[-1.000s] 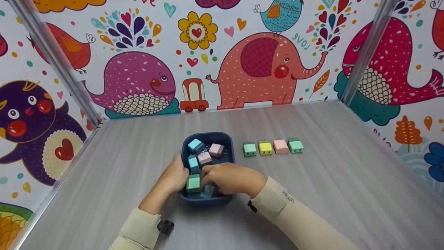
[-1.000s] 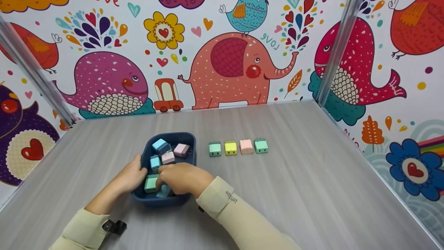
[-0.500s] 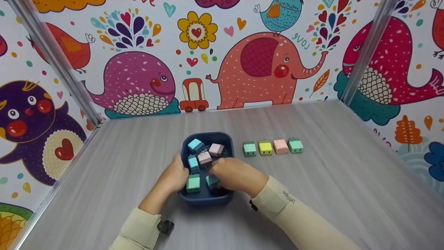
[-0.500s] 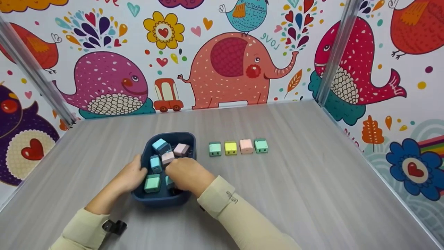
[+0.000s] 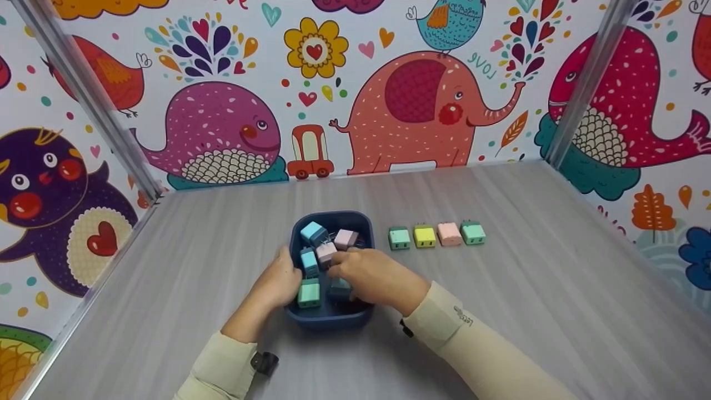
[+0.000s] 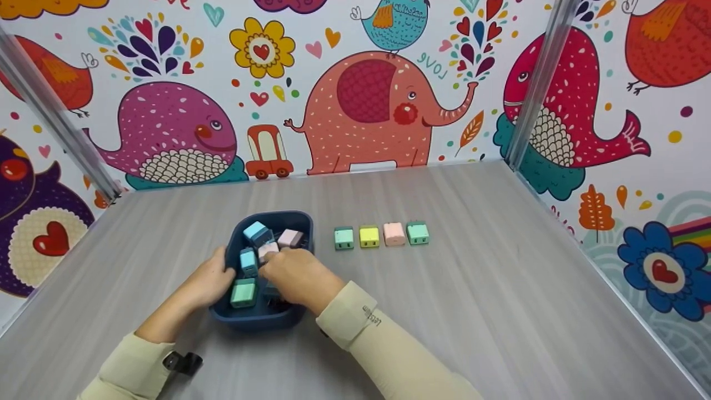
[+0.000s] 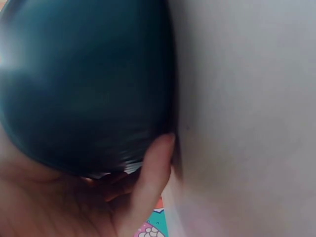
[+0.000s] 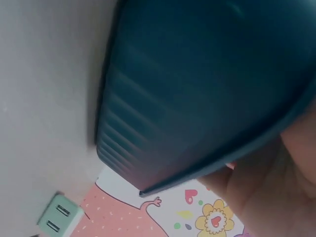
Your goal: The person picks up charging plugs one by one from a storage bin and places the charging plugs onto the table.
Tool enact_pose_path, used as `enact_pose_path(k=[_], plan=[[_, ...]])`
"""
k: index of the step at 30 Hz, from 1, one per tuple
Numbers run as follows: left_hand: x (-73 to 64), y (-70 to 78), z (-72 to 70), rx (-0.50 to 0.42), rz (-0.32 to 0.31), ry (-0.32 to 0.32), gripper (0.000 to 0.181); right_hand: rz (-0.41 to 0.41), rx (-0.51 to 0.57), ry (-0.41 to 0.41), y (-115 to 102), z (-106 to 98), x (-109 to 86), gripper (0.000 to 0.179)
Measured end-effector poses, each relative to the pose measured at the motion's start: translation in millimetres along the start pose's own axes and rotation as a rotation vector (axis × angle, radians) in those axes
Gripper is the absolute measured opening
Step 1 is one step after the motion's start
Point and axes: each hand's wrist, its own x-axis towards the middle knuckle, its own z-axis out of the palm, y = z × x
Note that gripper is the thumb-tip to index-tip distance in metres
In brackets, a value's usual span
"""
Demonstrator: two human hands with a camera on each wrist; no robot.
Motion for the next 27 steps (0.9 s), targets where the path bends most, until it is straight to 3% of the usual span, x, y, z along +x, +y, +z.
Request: enact_pose_path(k=[5, 9, 19, 27], plan=[[-0.2, -0.6, -0.3, -0.001, 0.008, 0.006, 0.060, -0.064, 0.050, 0.000, -0.3, -1.1, -0.9, 0.036], [-0.9, -2.4, 0.6, -0.015, 0.032, 0.019, 0.057, -0.065, 0.041, 0.014, -0.3, 1.5, -1.6, 0.032], [-0.6, -0.9, 1.3, -0.022, 0.019, 0.014, 0.056, 0.027, -0.014, 0.025, 1.5, 4.3, -1.7, 0.025], [-0.8, -0.6, 0.9, -0.009, 0.012, 0.008, 0.058, 0.081, -0.026, 0.087, 1.4, 8.0, -0.1, 0.015]])
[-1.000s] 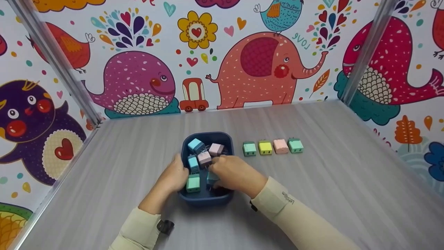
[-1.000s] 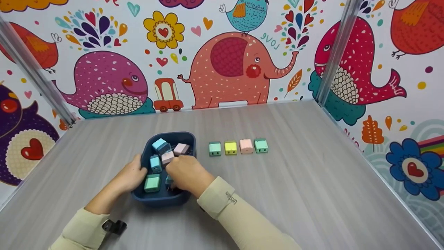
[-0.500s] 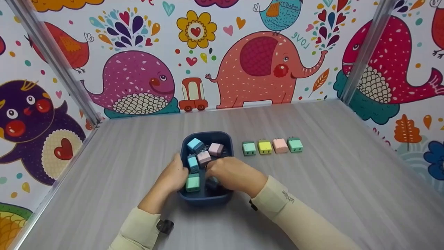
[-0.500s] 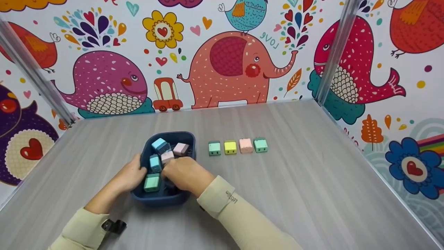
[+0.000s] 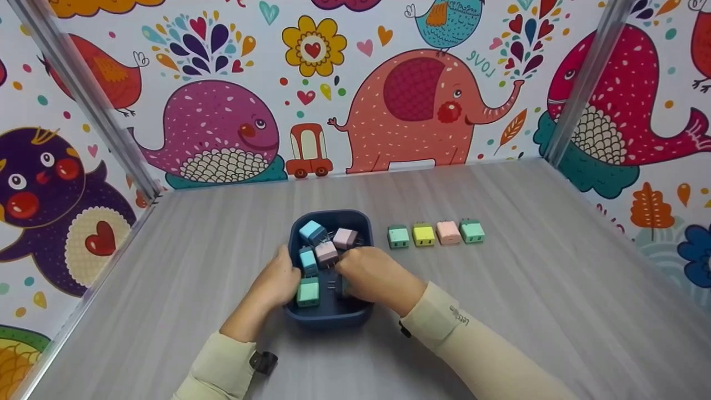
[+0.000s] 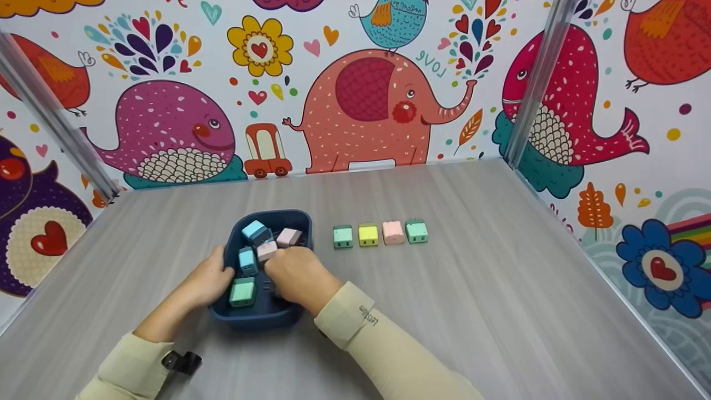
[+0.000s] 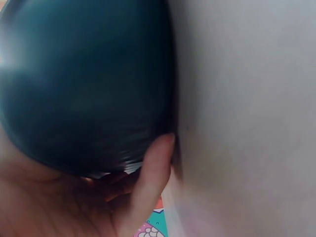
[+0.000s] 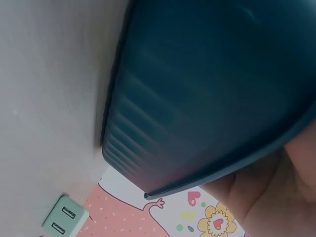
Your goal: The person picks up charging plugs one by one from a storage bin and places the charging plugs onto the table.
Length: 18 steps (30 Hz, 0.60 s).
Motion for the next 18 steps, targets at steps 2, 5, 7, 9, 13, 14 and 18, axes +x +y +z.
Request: enact_pose_path(k=[2, 5, 7, 9, 13, 14, 18], plan=[[-0.2, -0.1, -0.2, 0.003, 0.001, 0.001, 0.059, 0.020, 0.024, -0.003, -0.7, 0.8, 0.2, 0.017], [-0.1, 0.0, -0.2, 0.003, 0.003, 0.000, 0.060, 0.029, 0.039, -0.012, -1.8, 1.7, 0.6, 0.024], [-0.2, 0.3, -0.3, 0.007, 0.005, 0.003, 0.059, 0.017, 0.027, -0.010, -2.2, 1.7, 0.6, 0.030], [-0.7, 0.7, -0.7, 0.016, 0.008, 0.005, 0.057, -0.016, 0.000, -0.009, -2.2, 0.5, 0.6, 0.034], [-1.3, 1.3, -1.7, 0.032, 0.015, 0.007, 0.054, -0.095, 0.016, -0.035, -1.1, -4.3, -0.2, 0.032], [-1.1, 1.2, -1.9, 0.033, 0.016, 0.006, 0.054, -0.111, 0.036, -0.051, -0.9, -5.3, -0.4, 0.032], [0.2, 0.6, -1.6, 0.028, 0.010, 0.005, 0.056, -0.130, 0.121, -0.098, -1.2, -6.3, -1.4, 0.032]])
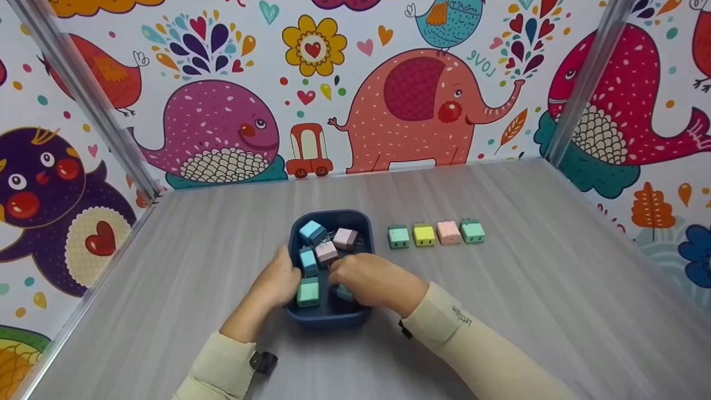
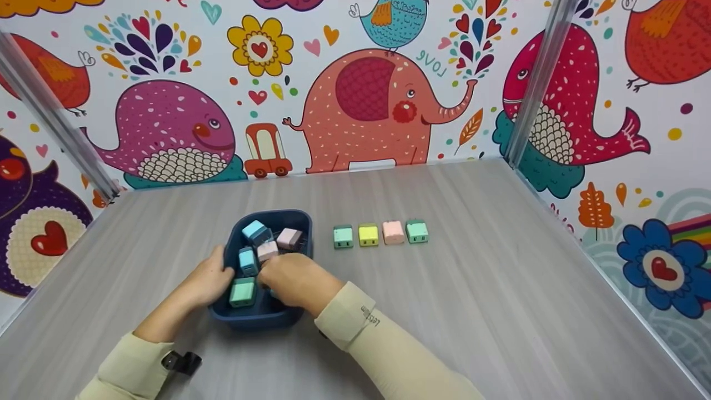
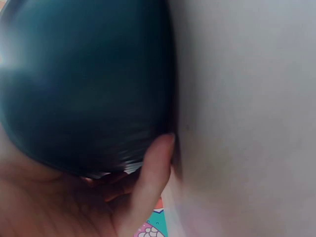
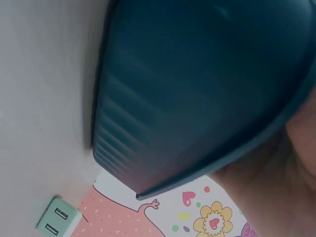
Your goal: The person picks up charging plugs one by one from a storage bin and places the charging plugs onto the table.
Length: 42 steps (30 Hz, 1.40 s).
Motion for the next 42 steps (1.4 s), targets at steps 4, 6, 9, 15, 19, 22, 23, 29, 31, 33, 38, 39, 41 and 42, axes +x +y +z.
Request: enact_pose_path(k=[4, 6, 9, 15, 19, 22, 23, 29, 31, 33, 38, 39, 41, 42], plan=[[1.6, -1.1, 1.1, -0.003, -0.004, 0.005, 0.057, 0.011, -0.011, 0.002, -1.4, 0.7, 0.3, 0.030], [2.0, -1.6, 1.4, -0.003, -0.007, 0.004, 0.057, 0.023, -0.039, 0.004, -2.0, 1.1, 0.7, 0.029], [1.7, -1.3, 1.2, -0.001, -0.014, -0.002, 0.057, 0.046, -0.077, 0.008, -2.3, 2.1, 1.1, 0.030], [-1.1, 0.9, -0.2, -0.002, -0.010, -0.002, 0.056, 0.078, -0.106, 0.038, -2.9, 4.3, 1.2, 0.032], [-2.0, 1.7, -0.5, -0.003, 0.000, -0.002, 0.056, 0.087, -0.087, 0.044, -3.6, 4.2, 0.2, 0.031], [-1.7, 1.2, -0.1, -0.004, 0.005, -0.003, 0.057, 0.084, -0.065, 0.043, -3.7, 4.4, -0.1, 0.029], [-1.8, 1.1, -0.1, -0.005, 0.006, -0.003, 0.057, 0.083, -0.060, 0.044, -3.7, 4.4, -0.2, 0.028], [-2.3, 0.6, 0.2, -0.014, 0.010, 0.004, 0.056, 0.072, -0.052, 0.041, -2.9, 5.3, 0.7, 0.028], [-2.1, 0.2, 0.4, -0.013, 0.012, 0.008, 0.054, 0.072, -0.051, 0.033, -2.3, 5.5, 1.0, 0.028], [-1.9, -0.2, 0.6, -0.016, 0.016, 0.011, 0.053, 0.076, -0.051, 0.023, -1.8, 5.7, 1.3, 0.030], [-2.0, -0.3, 0.8, -0.026, 0.009, 0.008, 0.054, 0.073, -0.074, 0.017, -1.2, 5.2, 1.1, 0.034], [-1.9, -0.2, 0.7, -0.026, 0.009, 0.008, 0.054, 0.069, -0.082, 0.020, -1.4, 4.6, 0.8, 0.034], [-2.2, 0.3, 0.5, -0.025, 0.007, 0.007, 0.053, 0.060, -0.093, 0.029, -1.6, 3.5, 0.2, 0.034], [-2.2, 0.4, 0.4, -0.024, 0.007, 0.006, 0.053, 0.056, -0.097, 0.033, -1.6, 2.9, -0.1, 0.034]])
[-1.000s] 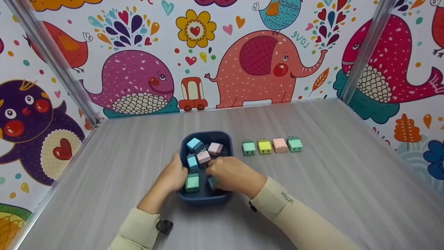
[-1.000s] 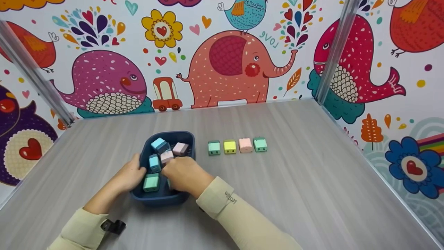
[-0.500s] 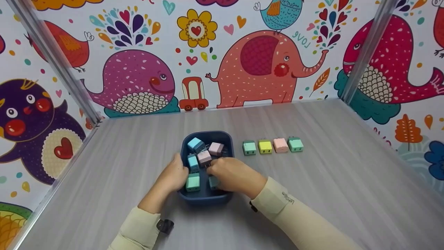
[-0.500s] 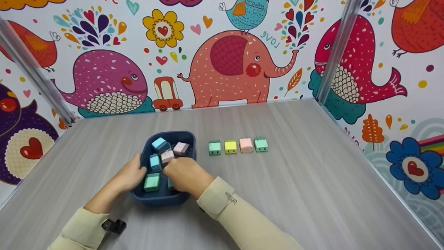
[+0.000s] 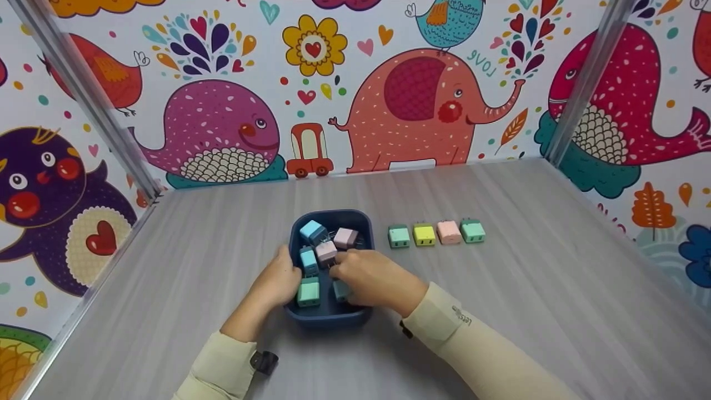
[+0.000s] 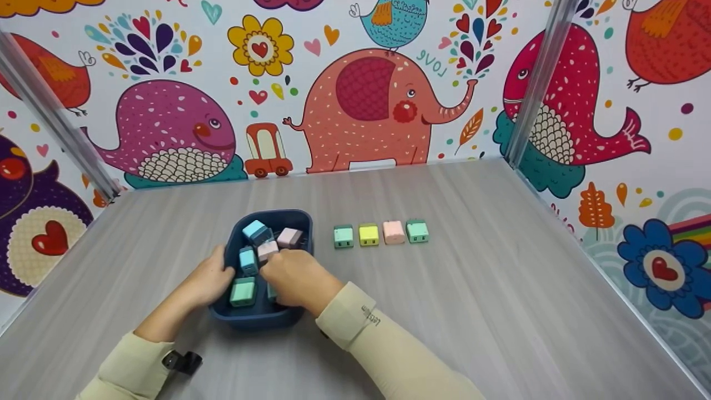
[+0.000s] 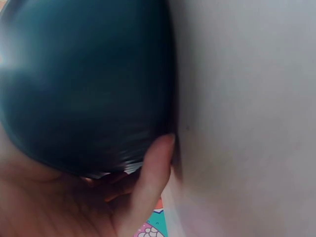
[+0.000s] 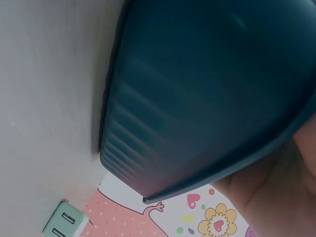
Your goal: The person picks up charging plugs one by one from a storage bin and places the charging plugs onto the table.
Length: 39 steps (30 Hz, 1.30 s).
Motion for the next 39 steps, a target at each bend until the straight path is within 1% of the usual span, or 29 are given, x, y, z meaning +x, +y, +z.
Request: enact_pose_path(k=[10, 17, 24, 28, 35, 39], plan=[[2.2, -1.1, 0.4, 0.016, -0.019, -0.010, 0.057, -0.023, 0.021, 0.029, 1.7, -10.6, -2.8, 0.040], [3.4, -0.9, 0.1, 0.033, -0.018, -0.012, 0.058, -0.015, 0.035, 0.047, 3.8, -19.0, -6.5, 0.041], [3.3, -1.1, -0.1, 0.024, -0.022, -0.023, 0.061, 0.002, 0.072, 0.073, 12.6, -27.7, -12.0, 0.044], [4.0, -1.4, 0.2, 0.017, -0.030, -0.028, 0.062, 0.023, 0.103, 0.080, 18.1, -34.0, -15.4, 0.046], [4.1, -2.5, 0.5, 0.018, -0.024, -0.023, 0.061, 0.092, 0.187, 0.092, 29.7, -42.1, -22.0, 0.052], [2.7, -1.1, 0.3, 0.015, -0.018, -0.026, 0.060, 0.137, 0.199, 0.111, 37.8, -47.3, -27.1, 0.054]])
